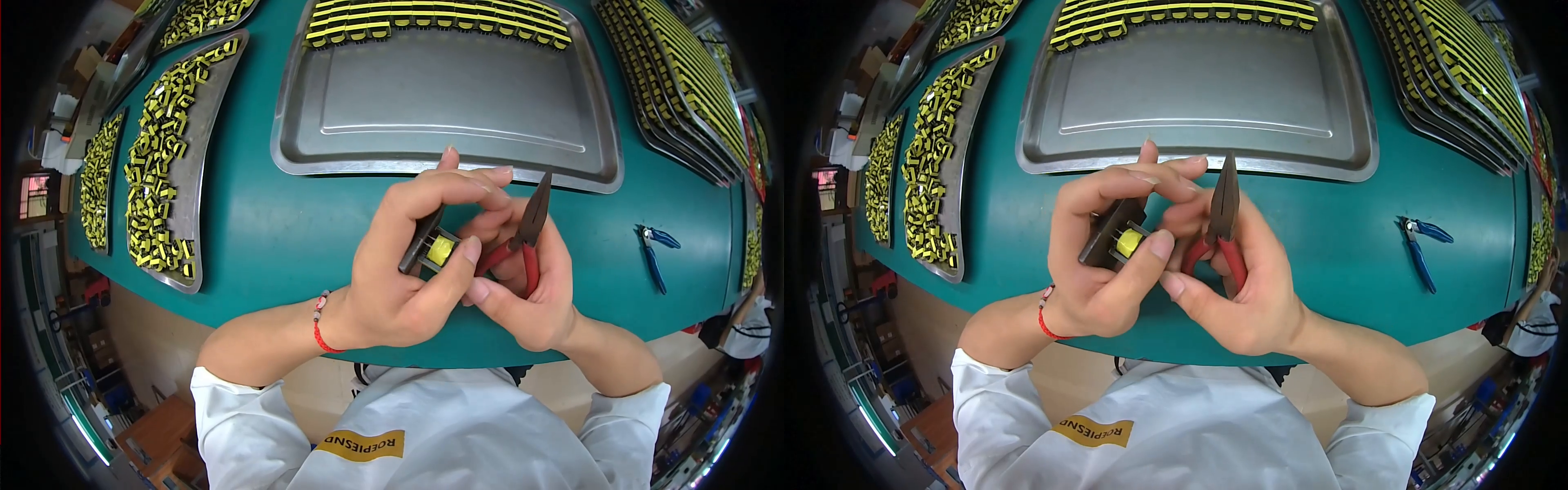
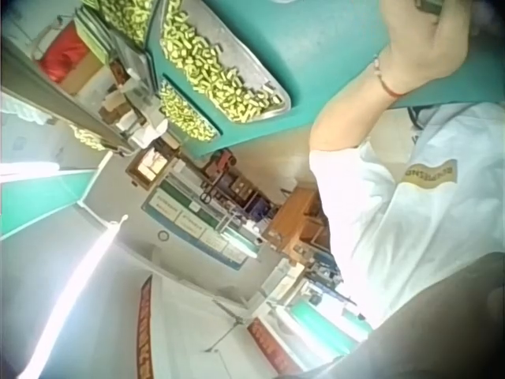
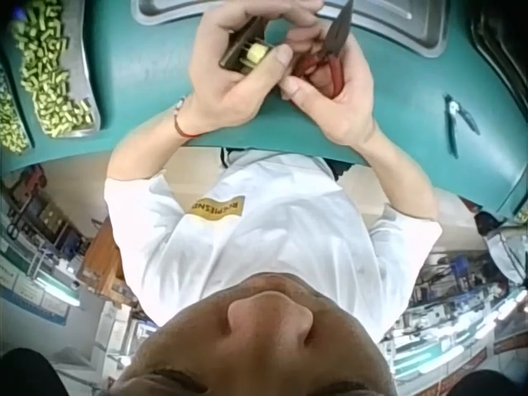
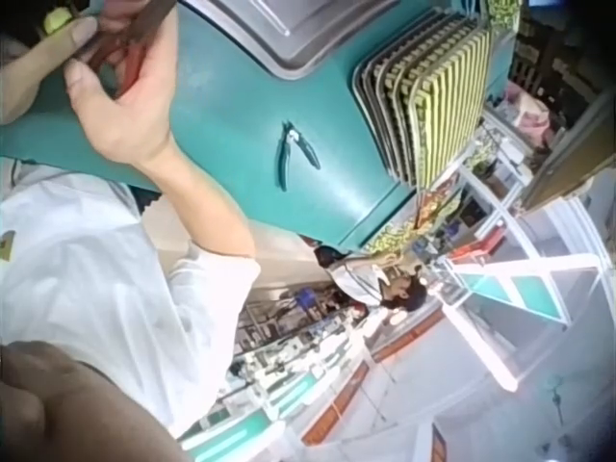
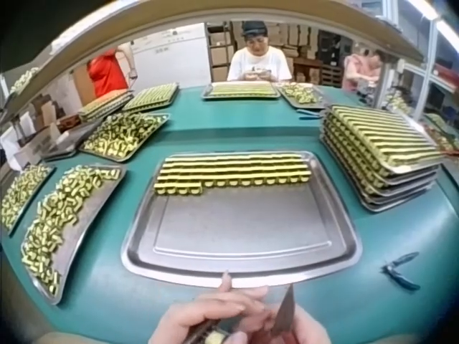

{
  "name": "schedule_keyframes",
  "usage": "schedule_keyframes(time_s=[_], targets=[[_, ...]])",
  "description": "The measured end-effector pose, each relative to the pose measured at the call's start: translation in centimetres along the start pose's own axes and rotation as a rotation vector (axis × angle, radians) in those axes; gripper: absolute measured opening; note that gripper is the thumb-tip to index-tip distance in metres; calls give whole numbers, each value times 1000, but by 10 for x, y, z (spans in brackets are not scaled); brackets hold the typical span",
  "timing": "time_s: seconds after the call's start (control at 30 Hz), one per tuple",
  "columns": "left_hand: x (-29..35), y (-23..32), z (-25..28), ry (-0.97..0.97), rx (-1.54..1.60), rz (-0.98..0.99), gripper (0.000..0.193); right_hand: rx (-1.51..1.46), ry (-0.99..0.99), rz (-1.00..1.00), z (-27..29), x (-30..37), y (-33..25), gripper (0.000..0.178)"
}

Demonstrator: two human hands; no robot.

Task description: The person trims the leads of small electronic components using pliers, then places the processed components into metal trays.

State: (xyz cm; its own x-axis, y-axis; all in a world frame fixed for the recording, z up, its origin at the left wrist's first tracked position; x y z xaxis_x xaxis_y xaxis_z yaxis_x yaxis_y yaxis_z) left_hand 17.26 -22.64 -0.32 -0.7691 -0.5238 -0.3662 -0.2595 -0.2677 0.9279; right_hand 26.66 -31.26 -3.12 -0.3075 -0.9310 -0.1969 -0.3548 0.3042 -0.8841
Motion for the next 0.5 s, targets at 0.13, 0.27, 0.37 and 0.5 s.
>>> schedule_keyframes(time_s=[0.13,0.27,0.37,0.5], targets=[[1,4,-3,8,-103,-52,49,139,-114,4,-1,1,0,48],[1,6,-4,9,-197,-64,56,125,-49,-2,2,4,2,42],[-3,21,-7,-28,-408,-17,56,149,-11,19,4,4,5,41],[-4,22,-21,-113,-681,-60,49,429,-25,189,8,3,1,31]])
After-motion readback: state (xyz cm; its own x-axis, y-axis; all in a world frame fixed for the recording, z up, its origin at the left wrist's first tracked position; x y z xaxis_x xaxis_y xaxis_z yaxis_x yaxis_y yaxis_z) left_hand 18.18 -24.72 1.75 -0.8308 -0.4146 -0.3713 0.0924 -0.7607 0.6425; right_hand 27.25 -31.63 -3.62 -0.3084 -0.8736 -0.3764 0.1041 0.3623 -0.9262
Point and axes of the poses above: each hand's wrist, its own x-axis away from the middle knuckle, its own z-axis out of the back of the hand, y = z × x, the point moved 7 cm from there along -x, towards the middle knuckle, and after that the axes turned 11 degrees about z, right-handed, at the moved point
